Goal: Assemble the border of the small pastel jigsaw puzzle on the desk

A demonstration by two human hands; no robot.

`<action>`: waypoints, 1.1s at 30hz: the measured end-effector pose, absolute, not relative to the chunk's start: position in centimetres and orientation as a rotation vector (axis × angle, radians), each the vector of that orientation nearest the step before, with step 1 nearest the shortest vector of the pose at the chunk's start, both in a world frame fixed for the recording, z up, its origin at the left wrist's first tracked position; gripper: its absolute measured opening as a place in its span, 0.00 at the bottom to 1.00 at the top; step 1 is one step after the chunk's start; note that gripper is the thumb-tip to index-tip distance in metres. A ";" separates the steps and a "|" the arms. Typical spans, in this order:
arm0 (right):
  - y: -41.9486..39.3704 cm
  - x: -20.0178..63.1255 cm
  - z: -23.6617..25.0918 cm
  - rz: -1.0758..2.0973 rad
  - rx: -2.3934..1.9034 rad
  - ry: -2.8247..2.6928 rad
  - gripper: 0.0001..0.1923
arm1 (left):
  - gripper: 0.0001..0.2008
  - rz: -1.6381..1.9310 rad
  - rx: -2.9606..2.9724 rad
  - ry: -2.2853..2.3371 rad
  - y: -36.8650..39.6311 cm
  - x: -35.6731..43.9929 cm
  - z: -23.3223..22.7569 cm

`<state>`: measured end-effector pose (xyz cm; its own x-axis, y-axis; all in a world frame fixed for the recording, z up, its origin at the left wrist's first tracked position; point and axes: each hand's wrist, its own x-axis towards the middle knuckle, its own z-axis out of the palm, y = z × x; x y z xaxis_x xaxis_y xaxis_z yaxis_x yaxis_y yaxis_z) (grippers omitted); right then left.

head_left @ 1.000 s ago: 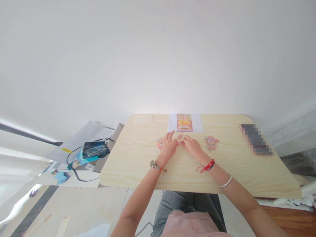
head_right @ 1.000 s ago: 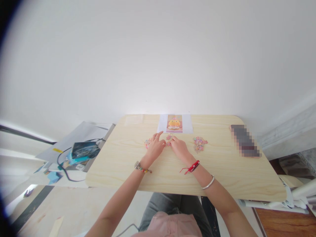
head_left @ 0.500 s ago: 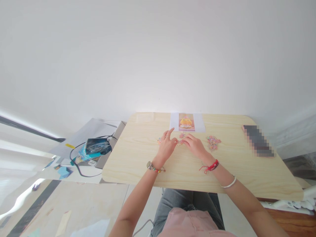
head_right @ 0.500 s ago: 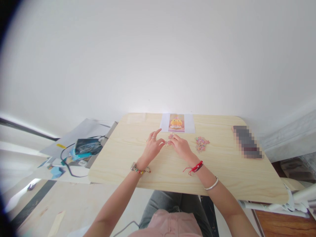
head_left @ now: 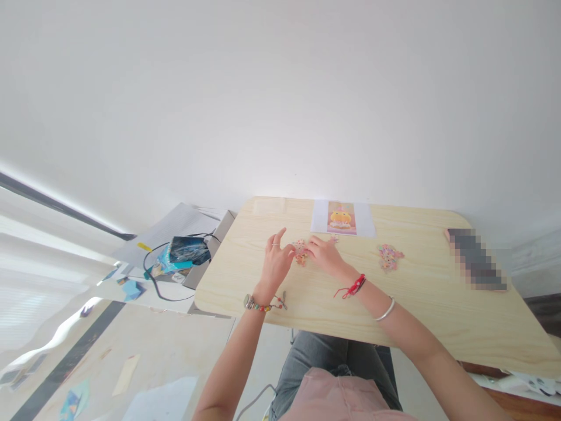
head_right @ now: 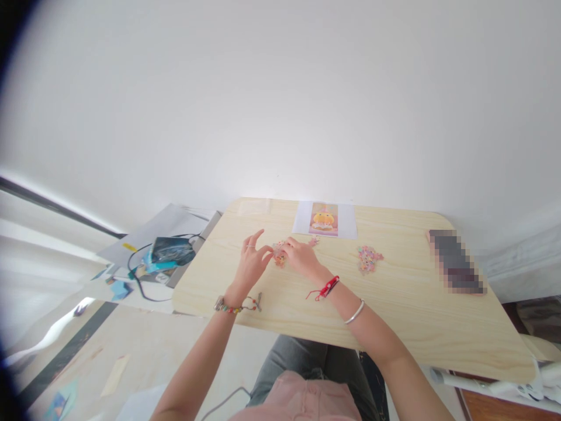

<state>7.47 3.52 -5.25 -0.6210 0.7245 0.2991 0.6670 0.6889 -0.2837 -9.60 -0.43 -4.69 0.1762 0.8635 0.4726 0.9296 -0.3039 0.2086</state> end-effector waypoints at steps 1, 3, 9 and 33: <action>3.7 6.7 -5.3 0.211 -1.072 -2.540 0.11 | 0.04 -0.787 -2.285 -1.793 -0.6 -10.2 -4.9; 4.0 5.5 -5.4 0.240 -1.066 -2.589 0.11 | 0.03 -0.782 -2.250 -1.826 -0.9 -11.0 -5.5; 4.0 5.5 -5.2 0.318 -1.086 -2.557 0.11 | 0.04 -0.724 -2.245 -1.919 -1.2 -11.7 -7.2; 3.9 15.4 -5.8 0.345 -1.303 -2.489 0.11 | 0.02 -0.705 -2.488 -1.737 1.2 -1.0 -6.2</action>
<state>15.38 3.95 -5.83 -0.5387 0.8273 0.1593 0.7527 0.5575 -0.3501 -0.99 1.16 -6.15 0.2761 0.8845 0.3760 0.8964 -0.3782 0.2314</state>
